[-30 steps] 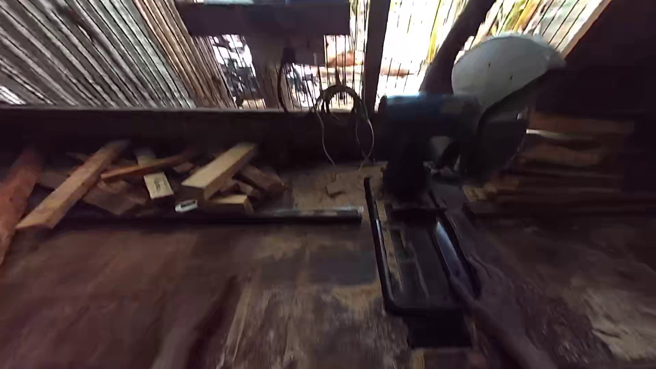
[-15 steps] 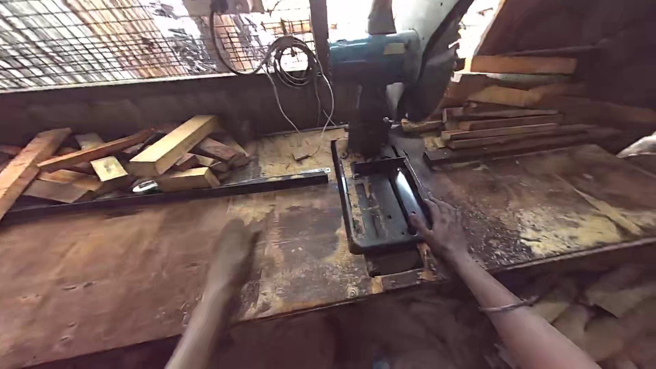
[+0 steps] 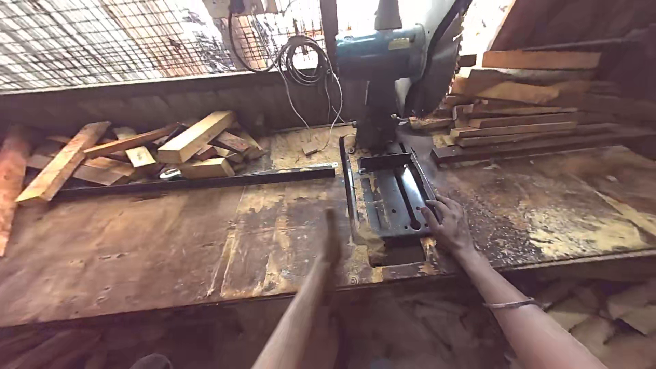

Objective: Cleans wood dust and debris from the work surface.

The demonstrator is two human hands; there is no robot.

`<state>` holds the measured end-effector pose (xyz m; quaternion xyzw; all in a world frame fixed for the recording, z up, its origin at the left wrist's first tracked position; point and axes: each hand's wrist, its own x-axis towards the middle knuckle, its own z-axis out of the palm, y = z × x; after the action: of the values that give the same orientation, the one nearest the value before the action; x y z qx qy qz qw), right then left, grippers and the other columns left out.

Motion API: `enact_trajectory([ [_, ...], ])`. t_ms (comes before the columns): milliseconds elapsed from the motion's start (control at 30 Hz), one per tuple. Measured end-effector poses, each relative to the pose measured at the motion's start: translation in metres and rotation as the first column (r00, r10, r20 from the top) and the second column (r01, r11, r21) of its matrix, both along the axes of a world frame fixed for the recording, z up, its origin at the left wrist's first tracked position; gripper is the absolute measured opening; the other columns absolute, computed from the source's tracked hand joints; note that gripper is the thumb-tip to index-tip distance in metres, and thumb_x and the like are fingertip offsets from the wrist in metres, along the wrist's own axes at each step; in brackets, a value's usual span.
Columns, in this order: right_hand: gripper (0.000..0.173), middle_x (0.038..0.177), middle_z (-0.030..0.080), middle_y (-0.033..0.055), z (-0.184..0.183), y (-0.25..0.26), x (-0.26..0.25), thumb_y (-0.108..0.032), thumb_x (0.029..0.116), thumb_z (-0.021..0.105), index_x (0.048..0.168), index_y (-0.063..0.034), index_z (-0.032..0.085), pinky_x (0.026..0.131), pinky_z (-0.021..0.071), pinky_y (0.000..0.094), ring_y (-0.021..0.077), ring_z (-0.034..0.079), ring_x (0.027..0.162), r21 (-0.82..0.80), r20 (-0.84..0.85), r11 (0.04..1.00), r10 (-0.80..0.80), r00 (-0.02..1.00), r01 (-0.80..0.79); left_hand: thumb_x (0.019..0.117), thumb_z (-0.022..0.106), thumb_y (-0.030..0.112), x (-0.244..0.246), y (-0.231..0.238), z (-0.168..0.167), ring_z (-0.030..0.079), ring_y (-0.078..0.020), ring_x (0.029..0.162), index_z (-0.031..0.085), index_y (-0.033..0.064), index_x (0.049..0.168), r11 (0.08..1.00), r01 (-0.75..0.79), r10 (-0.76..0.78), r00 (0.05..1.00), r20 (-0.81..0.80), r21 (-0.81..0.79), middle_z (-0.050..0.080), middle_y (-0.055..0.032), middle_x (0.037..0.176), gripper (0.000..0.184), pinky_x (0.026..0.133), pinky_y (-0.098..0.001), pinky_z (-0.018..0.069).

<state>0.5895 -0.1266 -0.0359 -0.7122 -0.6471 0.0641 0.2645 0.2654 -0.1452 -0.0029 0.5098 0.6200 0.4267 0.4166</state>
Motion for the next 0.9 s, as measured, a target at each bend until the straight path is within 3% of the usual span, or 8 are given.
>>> enact_trajectory([
  [100,0.071,0.145,0.058,0.0081,0.001,0.004,-0.006,-0.077,0.0929,0.038,0.122,-0.0222,0.073,0.115,0.0365,0.0590,0.0324,0.050,0.138,-0.026,0.003,0.999,-0.046,0.999,0.046,0.1074,0.023,0.058,-0.070,0.006,0.008,0.035,-0.0374,0.151,0.042,0.0099,0.156,0.987,-0.044,-0.058,0.795,-0.604,-0.152,0.040,-0.0183,0.161,0.071,0.122,-0.0620,0.0266],
  [233,0.062,0.144,0.058,0.0154,0.005,-0.004,0.000,-0.066,0.0986,0.045,0.125,-0.0157,0.072,0.112,0.0398,0.0625,0.0382,0.052,0.136,-0.032,-0.028,0.999,0.021,0.999,-0.022,0.1060,0.047,0.051,0.047,-0.013,0.017,0.064,-0.0334,0.117,0.060,0.0072,0.137,0.976,0.109,-0.160,0.947,-0.279,-0.190,0.067,-0.0185,0.125,0.055,0.098,-0.0561,0.0520],
  [333,0.062,0.137,0.063,0.0215,0.001,0.000,-0.002,-0.058,0.0995,0.042,0.119,-0.0095,0.074,0.109,0.0416,0.0635,0.0431,0.056,0.131,0.081,-0.050,0.989,0.124,0.991,-0.120,0.1078,0.046,0.035,0.096,-0.035,0.031,0.040,-0.0359,0.146,0.047,-0.0028,0.148,0.939,0.334,-0.331,0.942,-0.056,0.074,0.046,-0.0233,0.154,0.056,0.122,-0.0577,0.0247],
  [500,0.071,0.141,0.058,0.0223,0.002,0.002,-0.003,-0.066,0.0975,0.036,0.121,-0.0083,0.070,0.111,0.0365,0.0665,0.0439,0.052,0.134,0.033,-0.053,0.995,0.091,0.994,-0.090,0.0872,0.035,0.088,-0.048,-0.032,0.010,0.023,-0.0307,0.157,0.037,0.0200,0.160,1.000,0.012,-0.017,0.653,-0.758,-0.012,0.030,-0.0070,0.168,0.100,0.125,-0.0623,0.0181],
  [567,0.074,0.141,0.058,0.0221,0.000,0.003,-0.002,-0.070,0.0956,0.036,0.121,-0.0095,0.070,0.110,0.0366,0.0678,0.0446,0.051,0.134,0.026,-0.042,0.997,0.079,0.996,-0.078,0.0841,0.038,0.089,-0.058,-0.030,0.000,0.017,-0.0357,0.157,0.033,0.0144,0.161,0.989,0.001,-0.108,0.704,-0.702,-0.151,0.024,-0.0141,0.169,0.108,0.125,-0.0645,0.0108],
  [633,0.075,0.141,0.058,0.0224,-0.003,0.002,0.001,-0.069,0.0966,0.034,0.122,-0.0084,0.070,0.111,0.0360,0.0671,0.0445,0.051,0.135,0.026,-0.043,0.995,0.093,0.995,-0.092,0.0873,0.056,0.077,0.007,-0.043,0.012,0.041,-0.0281,0.147,0.057,0.0154,0.145,0.980,0.191,-0.195,0.858,-0.475,-0.057,0.048,-0.0104,0.157,0.085,0.122,-0.0547,0.0322],
  [700,0.072,0.141,0.058,0.0265,0.002,-0.003,-0.002,-0.062,0.0993,0.035,0.123,-0.0038,0.070,0.112,0.0360,0.0659,0.0477,0.051,0.134,0.048,-0.043,0.991,0.129,0.991,-0.127,0.0970,0.059,0.057,0.089,-0.056,0.021,0.025,-0.0359,0.155,0.048,0.0091,0.153,0.868,0.478,-0.439,0.865,-0.243,0.136,0.033,-0.0195,0.164,0.074,0.127,-0.0554,0.0178],
  [900,0.072,0.146,0.056,0.0217,-0.005,0.002,0.005,-0.063,0.1010,0.034,0.123,-0.0051,0.070,0.117,0.0332,0.0612,0.0403,0.048,0.140,0.011,-0.065,0.997,0.081,0.995,-0.081,0.0815,0.061,0.079,0.001,-0.052,0.007,0.036,-0.0179,0.151,0.048,0.0283,0.154,0.943,0.333,-0.250,0.748,-0.614,0.021,0.044,0.0056,0.161,0.089,0.125,-0.0519,0.0272],
])
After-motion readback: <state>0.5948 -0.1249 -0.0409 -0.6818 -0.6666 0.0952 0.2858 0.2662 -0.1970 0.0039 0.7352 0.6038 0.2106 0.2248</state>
